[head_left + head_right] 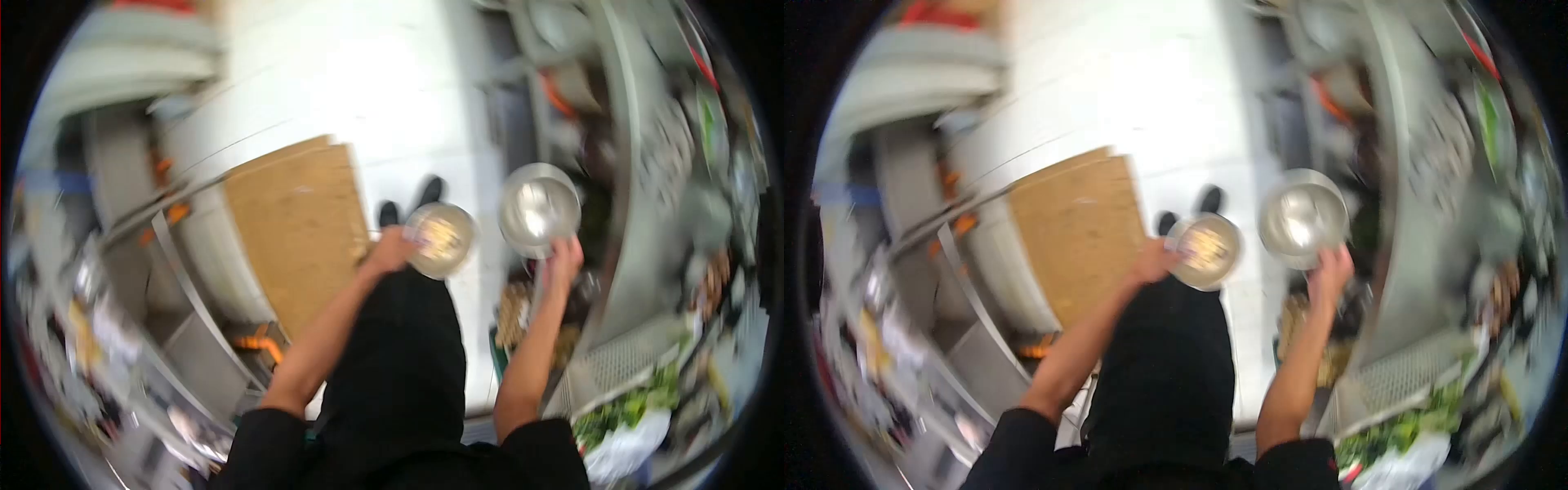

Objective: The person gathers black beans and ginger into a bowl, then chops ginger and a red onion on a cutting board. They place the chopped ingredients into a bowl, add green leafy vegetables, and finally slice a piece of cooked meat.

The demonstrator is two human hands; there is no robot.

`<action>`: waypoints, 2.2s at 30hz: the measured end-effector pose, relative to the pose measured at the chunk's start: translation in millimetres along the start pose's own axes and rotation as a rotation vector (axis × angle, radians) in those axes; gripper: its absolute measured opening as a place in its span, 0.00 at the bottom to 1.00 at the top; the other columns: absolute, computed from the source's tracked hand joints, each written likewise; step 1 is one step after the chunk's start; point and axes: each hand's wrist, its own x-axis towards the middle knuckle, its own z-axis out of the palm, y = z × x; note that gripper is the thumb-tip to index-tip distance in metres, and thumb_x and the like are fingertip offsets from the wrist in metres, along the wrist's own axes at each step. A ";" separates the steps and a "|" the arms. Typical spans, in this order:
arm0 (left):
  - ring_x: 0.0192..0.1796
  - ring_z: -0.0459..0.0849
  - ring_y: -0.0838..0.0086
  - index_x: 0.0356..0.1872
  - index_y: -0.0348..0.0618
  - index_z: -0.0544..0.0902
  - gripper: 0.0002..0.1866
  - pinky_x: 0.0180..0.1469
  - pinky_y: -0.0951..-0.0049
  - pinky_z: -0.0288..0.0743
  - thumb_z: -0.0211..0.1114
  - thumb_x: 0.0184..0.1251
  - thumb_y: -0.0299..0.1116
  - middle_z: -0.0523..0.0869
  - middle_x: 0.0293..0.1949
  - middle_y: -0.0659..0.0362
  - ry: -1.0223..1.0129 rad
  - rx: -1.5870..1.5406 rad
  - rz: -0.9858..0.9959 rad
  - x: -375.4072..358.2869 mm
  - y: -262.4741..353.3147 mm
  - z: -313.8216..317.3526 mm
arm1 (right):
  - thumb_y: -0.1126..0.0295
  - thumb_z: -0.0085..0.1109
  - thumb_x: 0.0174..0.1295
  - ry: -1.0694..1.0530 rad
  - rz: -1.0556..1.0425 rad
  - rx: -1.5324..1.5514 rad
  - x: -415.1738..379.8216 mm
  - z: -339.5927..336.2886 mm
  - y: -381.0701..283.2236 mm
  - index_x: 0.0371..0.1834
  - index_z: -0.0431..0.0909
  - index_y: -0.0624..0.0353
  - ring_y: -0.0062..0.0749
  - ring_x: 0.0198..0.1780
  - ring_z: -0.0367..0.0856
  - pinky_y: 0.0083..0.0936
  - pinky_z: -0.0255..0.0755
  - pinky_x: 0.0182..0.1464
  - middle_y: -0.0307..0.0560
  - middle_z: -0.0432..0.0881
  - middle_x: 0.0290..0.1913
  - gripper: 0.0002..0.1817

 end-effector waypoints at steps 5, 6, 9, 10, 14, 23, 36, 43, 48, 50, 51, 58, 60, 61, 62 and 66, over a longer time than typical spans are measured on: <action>0.43 0.85 0.49 0.39 0.42 0.86 0.19 0.48 0.54 0.77 0.66 0.56 0.47 0.86 0.37 0.42 0.295 0.138 0.012 -65.7 -13.9 -11.5 | 0.75 0.56 0.52 -0.137 0.128 0.150 -8.7 84.3 20.8 0.53 0.76 0.63 0.36 0.43 0.82 0.34 0.78 0.40 0.48 0.81 0.48 0.21; 0.42 0.85 0.48 0.39 0.42 0.86 0.19 0.47 0.54 0.77 0.66 0.54 0.47 0.86 0.36 0.42 0.327 0.114 -0.105 -83.9 -6.4 -22.4 | 0.75 0.56 0.52 -0.251 0.115 0.151 -6.3 140.7 9.7 0.53 0.76 0.63 0.36 0.43 0.82 0.34 0.78 0.40 0.48 0.81 0.48 0.21; 0.37 0.87 0.53 0.37 0.39 0.86 0.19 0.42 0.56 0.78 0.67 0.55 0.46 0.86 0.33 0.43 0.526 -0.035 -0.071 -125.7 -22.0 -34.6 | 0.75 0.54 0.55 -0.657 -0.229 -0.565 -58.3 265.1 -20.1 0.46 0.79 0.65 0.23 0.27 0.76 0.24 0.73 0.26 0.42 0.79 0.31 0.15; 0.35 0.87 0.59 0.37 0.38 0.86 0.18 0.39 0.59 0.79 0.67 0.55 0.44 0.86 0.30 0.45 0.624 -0.192 -0.125 -148.3 -21.0 -45.0 | 0.74 0.53 0.56 -0.930 -0.314 -0.525 -107.3 327.2 -28.5 0.46 0.79 0.67 0.21 0.26 0.74 0.23 0.71 0.25 0.42 0.79 0.30 0.15; 0.27 0.87 0.70 0.36 0.35 0.86 0.13 0.31 0.68 0.81 0.66 0.58 0.37 0.86 0.24 0.51 0.849 -0.526 -0.208 -197.7 -71.9 -61.2 | 0.77 0.52 0.58 -1.525 -0.299 -0.540 -281.1 493.9 -36.4 0.46 0.80 0.66 0.20 0.24 0.76 0.20 0.74 0.25 0.40 0.80 0.30 0.13; 0.26 0.85 0.73 0.36 0.35 0.85 0.11 0.32 0.71 0.81 0.63 0.61 0.34 0.86 0.24 0.55 1.223 -0.939 -0.076 -328.4 -164.2 -119.6 | 0.76 0.55 0.60 -1.652 0.225 -0.282 -544.5 642.2 50.5 0.36 0.75 0.67 0.31 0.23 0.80 0.24 0.77 0.23 0.44 0.76 0.26 0.05; 0.35 0.86 0.73 0.41 0.34 0.84 0.12 0.36 0.72 0.82 0.62 0.63 0.31 0.87 0.35 0.55 1.313 -1.221 -0.107 -366.6 -179.3 -139.8 | 0.64 0.56 0.66 -1.978 -0.807 -0.616 -657.0 736.6 8.2 0.46 0.79 0.64 0.33 0.34 0.83 0.28 0.76 0.37 0.48 0.83 0.36 0.14; 0.33 0.85 0.73 0.39 0.35 0.85 0.12 0.34 0.71 0.81 0.64 0.61 0.34 0.87 0.34 0.57 1.032 -1.018 -0.186 -299.6 -148.8 -162.7 | 0.61 0.55 0.67 -1.287 -0.195 -0.782 -310.0 503.1 51.9 0.34 0.82 0.64 0.19 0.26 0.75 0.21 0.69 0.27 0.39 0.80 0.27 0.15; 0.24 0.78 0.80 0.37 0.39 0.85 0.08 0.26 0.74 0.71 0.65 0.58 0.31 0.83 0.25 0.63 0.723 -0.782 -0.209 -238.4 -129.2 -160.5 | 0.61 0.50 0.67 -0.444 -0.503 -1.116 -27.8 176.3 95.3 0.25 0.75 0.61 0.28 0.18 0.74 0.28 0.66 0.18 0.43 0.74 0.18 0.17; 0.27 0.79 0.81 0.40 0.38 0.84 0.10 0.27 0.77 0.71 0.60 0.60 0.28 0.85 0.30 0.60 0.617 -0.705 -0.136 -214.8 -85.4 -162.6 | 0.69 0.50 0.64 -0.209 -0.453 -1.121 -7.6 75.2 85.7 0.33 0.76 0.61 0.27 0.20 0.74 0.27 0.67 0.21 0.43 0.77 0.24 0.08; 0.29 0.81 0.79 0.42 0.36 0.84 0.11 0.27 0.76 0.72 0.59 0.61 0.28 0.86 0.31 0.60 0.566 -0.608 -0.198 -178.9 -113.2 -156.5 | 0.73 0.53 0.60 -0.120 -0.337 -0.945 7.6 38.6 80.9 0.38 0.78 0.62 0.26 0.23 0.76 0.27 0.69 0.24 0.42 0.78 0.26 0.06; 0.31 0.83 0.76 0.41 0.31 0.82 0.12 0.36 0.72 0.79 0.57 0.62 0.28 0.85 0.31 0.58 0.258 -0.225 -0.239 -22.8 -60.3 -99.4 | 0.79 0.52 0.60 0.317 -0.532 -0.766 85.0 -40.3 -5.0 0.50 0.78 0.62 0.30 0.39 0.82 0.27 0.77 0.42 0.47 0.83 0.40 0.15; 0.30 0.81 0.77 0.40 0.30 0.82 0.12 0.34 0.73 0.77 0.57 0.62 0.29 0.84 0.30 0.59 0.196 -0.146 -0.224 19.0 -36.6 -79.0 | 0.76 0.53 0.60 0.420 -0.247 -0.738 128.1 -63.1 -9.1 0.55 0.75 0.61 0.35 0.42 0.83 0.30 0.78 0.45 0.51 0.82 0.49 0.18; 0.27 0.79 0.77 0.36 0.30 0.82 0.12 0.32 0.72 0.74 0.58 0.61 0.31 0.83 0.25 0.58 0.173 -0.091 -0.184 32.5 -28.6 -67.1 | 0.75 0.54 0.59 0.430 -0.209 -0.753 148.4 -73.8 4.2 0.56 0.75 0.61 0.37 0.43 0.83 0.31 0.78 0.47 0.51 0.82 0.50 0.19; 0.25 0.77 0.76 0.33 0.29 0.82 0.13 0.30 0.71 0.71 0.60 0.60 0.33 0.81 0.21 0.57 0.158 -0.041 -0.136 48.0 -18.8 -57.3 | 0.74 0.56 0.59 0.439 -0.171 -0.768 166.4 -81.6 15.6 0.57 0.75 0.61 0.40 0.44 0.84 0.32 0.78 0.48 0.52 0.82 0.51 0.20; 0.24 0.78 0.71 0.32 0.30 0.82 0.15 0.32 0.67 0.72 0.62 0.56 0.36 0.80 0.19 0.53 -0.070 0.019 -0.114 90.0 16.3 -27.5 | 0.64 0.63 0.53 0.450 -0.289 -1.272 200.4 -82.7 30.2 0.57 0.76 0.61 0.55 0.59 0.77 0.36 0.70 0.62 0.61 0.79 0.56 0.27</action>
